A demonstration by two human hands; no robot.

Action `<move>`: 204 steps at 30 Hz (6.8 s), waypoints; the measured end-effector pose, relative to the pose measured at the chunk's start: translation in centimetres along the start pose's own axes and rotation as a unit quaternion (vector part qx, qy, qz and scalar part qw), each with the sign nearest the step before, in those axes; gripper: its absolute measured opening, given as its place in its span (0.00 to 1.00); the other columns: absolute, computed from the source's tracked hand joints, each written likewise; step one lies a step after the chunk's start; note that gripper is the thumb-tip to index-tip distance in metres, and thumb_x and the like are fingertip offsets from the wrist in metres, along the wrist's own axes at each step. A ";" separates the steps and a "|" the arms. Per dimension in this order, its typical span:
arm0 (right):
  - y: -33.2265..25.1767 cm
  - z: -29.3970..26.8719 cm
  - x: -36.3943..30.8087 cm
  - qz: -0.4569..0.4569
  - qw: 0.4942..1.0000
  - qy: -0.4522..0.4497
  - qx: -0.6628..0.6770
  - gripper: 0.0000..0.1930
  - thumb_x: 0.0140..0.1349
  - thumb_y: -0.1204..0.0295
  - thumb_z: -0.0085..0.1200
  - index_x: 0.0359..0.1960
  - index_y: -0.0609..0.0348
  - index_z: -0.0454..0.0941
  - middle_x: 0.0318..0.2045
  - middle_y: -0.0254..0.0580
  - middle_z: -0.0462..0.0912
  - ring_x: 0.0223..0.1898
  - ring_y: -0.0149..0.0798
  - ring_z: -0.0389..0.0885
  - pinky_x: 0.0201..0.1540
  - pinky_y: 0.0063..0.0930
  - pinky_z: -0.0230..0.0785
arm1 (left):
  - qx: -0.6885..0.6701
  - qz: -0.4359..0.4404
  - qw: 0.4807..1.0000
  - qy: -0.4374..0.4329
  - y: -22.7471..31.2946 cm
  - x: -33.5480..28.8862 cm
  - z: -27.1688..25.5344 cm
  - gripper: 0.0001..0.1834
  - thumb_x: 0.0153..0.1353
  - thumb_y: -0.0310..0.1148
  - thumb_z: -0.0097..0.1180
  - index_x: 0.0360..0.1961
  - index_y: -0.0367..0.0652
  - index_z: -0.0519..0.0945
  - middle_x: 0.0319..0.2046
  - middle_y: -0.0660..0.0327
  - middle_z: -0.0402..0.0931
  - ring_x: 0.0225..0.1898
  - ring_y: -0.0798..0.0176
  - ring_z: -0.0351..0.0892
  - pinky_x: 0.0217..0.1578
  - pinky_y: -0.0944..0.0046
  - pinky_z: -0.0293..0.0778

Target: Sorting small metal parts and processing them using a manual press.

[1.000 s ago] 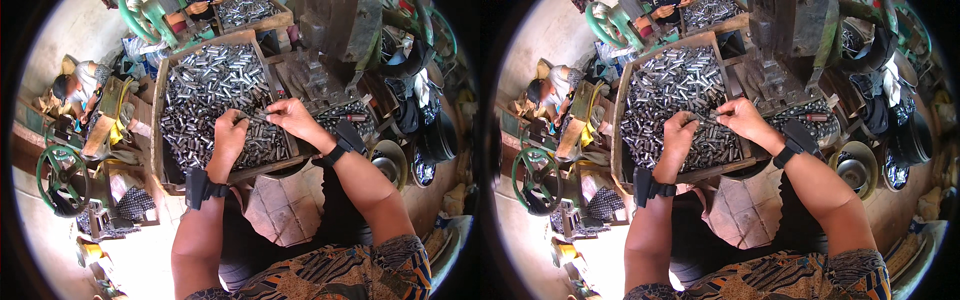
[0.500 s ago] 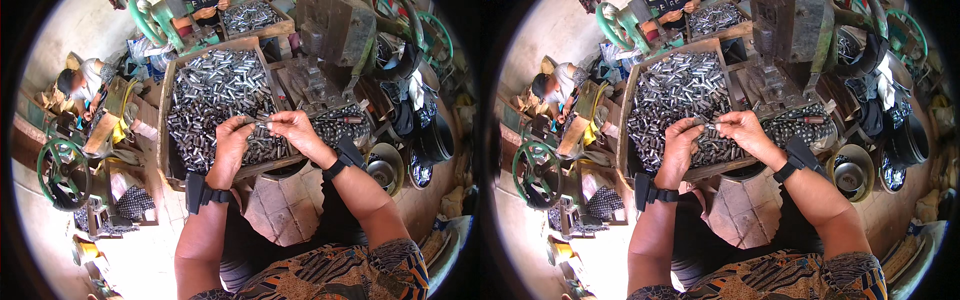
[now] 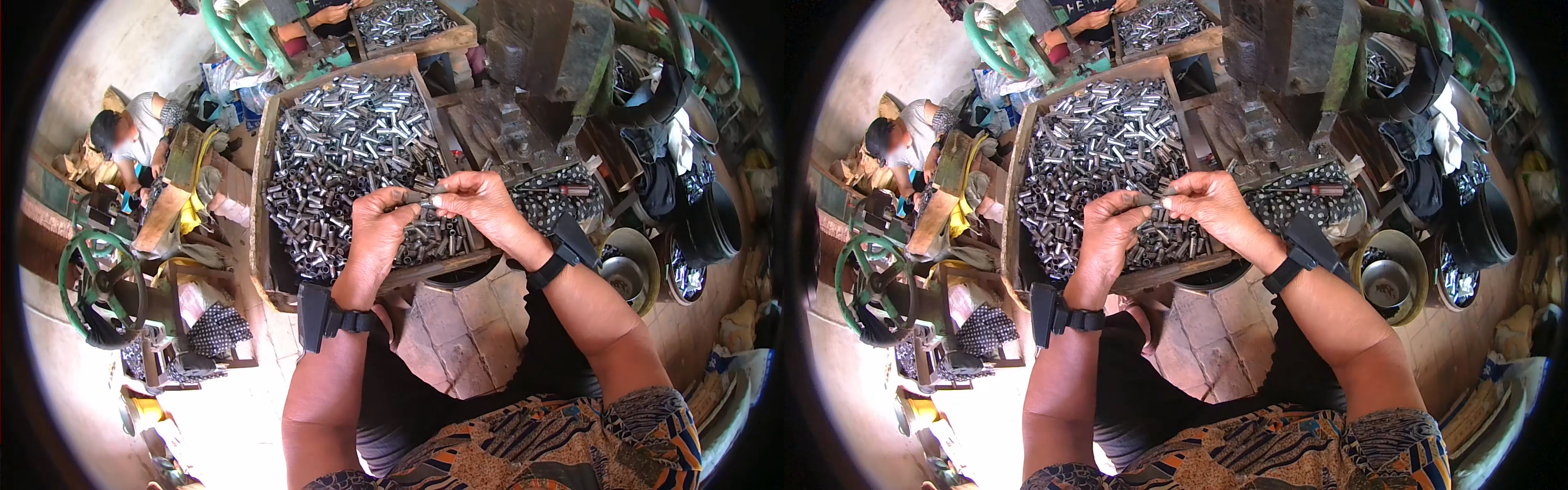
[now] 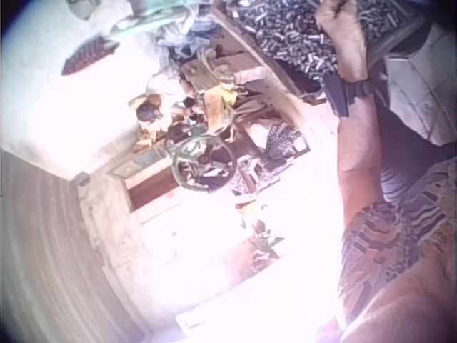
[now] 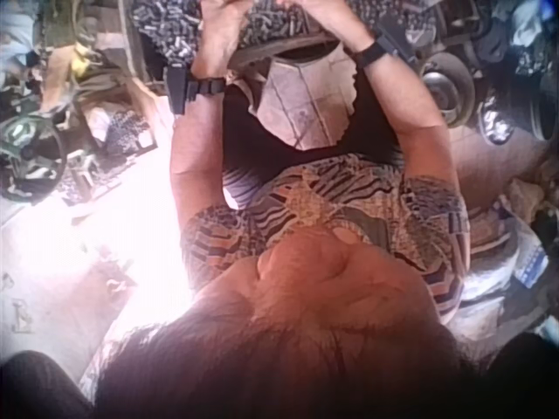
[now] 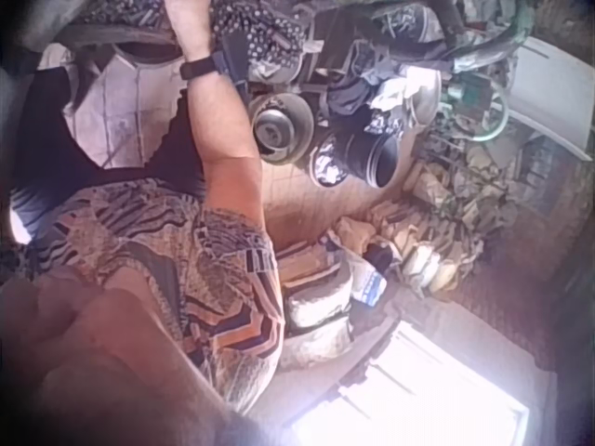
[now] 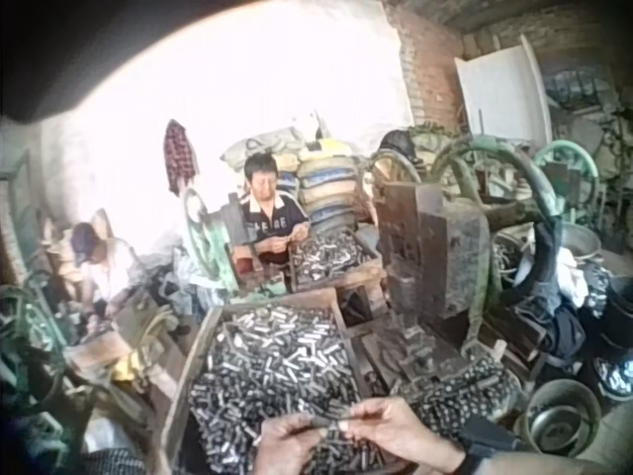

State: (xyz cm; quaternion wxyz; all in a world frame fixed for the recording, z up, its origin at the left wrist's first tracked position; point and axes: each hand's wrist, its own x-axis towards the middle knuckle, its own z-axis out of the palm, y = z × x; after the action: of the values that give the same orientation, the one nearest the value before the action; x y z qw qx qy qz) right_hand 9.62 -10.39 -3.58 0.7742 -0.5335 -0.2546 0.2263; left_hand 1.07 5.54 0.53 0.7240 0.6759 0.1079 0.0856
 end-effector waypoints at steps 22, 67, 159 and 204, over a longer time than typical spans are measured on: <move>-0.3 -1.5 -0.9 0.185 0.965 0.015 0.184 0.07 0.54 0.75 0.62 0.33 0.61 0.78 0.27 0.41 0.82 0.26 0.33 0.82 0.29 0.23 0.75 | 0.143 0.207 0.967 -0.039 -2.0 -0.8 1.2 0.04 0.55 0.17 0.57 0.31 0.35 0.80 0.27 0.66 0.79 0.29 0.78 0.72 0.32 0.76 0.69; -10.2 -9.9 -7.0 -0.188 0.913 0.343 -0.118 0.10 0.56 0.79 0.58 0.41 0.62 0.80 0.37 0.39 0.83 0.40 0.30 0.80 0.45 0.22 0.69 | -0.004 0.023 0.999 0.037 -2.2 1.2 4.9 0.06 0.52 0.19 0.54 0.29 0.38 0.81 0.19 0.70 0.72 0.17 0.80 0.61 0.16 0.75 0.55; -29.2 -17.2 -1.9 -0.193 0.888 0.290 -0.300 0.05 0.50 0.75 0.55 0.27 0.63 0.73 0.15 0.33 0.71 0.15 0.28 0.68 0.19 0.20 0.60 | -0.039 0.034 0.996 0.078 -5.2 16.4 15.5 0.07 0.56 0.18 0.51 0.38 0.30 0.75 0.26 0.57 0.75 0.18 0.65 0.76 0.18 0.71 0.73; -3.3 -6.5 -16.5 0.019 0.836 0.115 -0.536 0.15 0.54 0.62 0.56 0.40 0.56 0.81 0.35 0.53 0.82 0.40 0.50 0.81 0.44 0.36 0.72 | -0.291 0.503 0.813 0.031 15.2 -30.3 4.0 0.21 0.58 0.28 0.52 0.53 0.37 0.69 0.37 0.54 0.74 0.32 0.61 0.75 0.32 0.65 0.72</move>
State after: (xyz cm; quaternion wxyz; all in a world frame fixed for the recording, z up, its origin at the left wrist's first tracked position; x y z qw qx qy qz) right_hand 1.33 -26.44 -4.92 0.3868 -0.8918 -0.2346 0.0060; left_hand -26.63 -5.38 17.15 0.7390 0.3903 -0.2548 0.4864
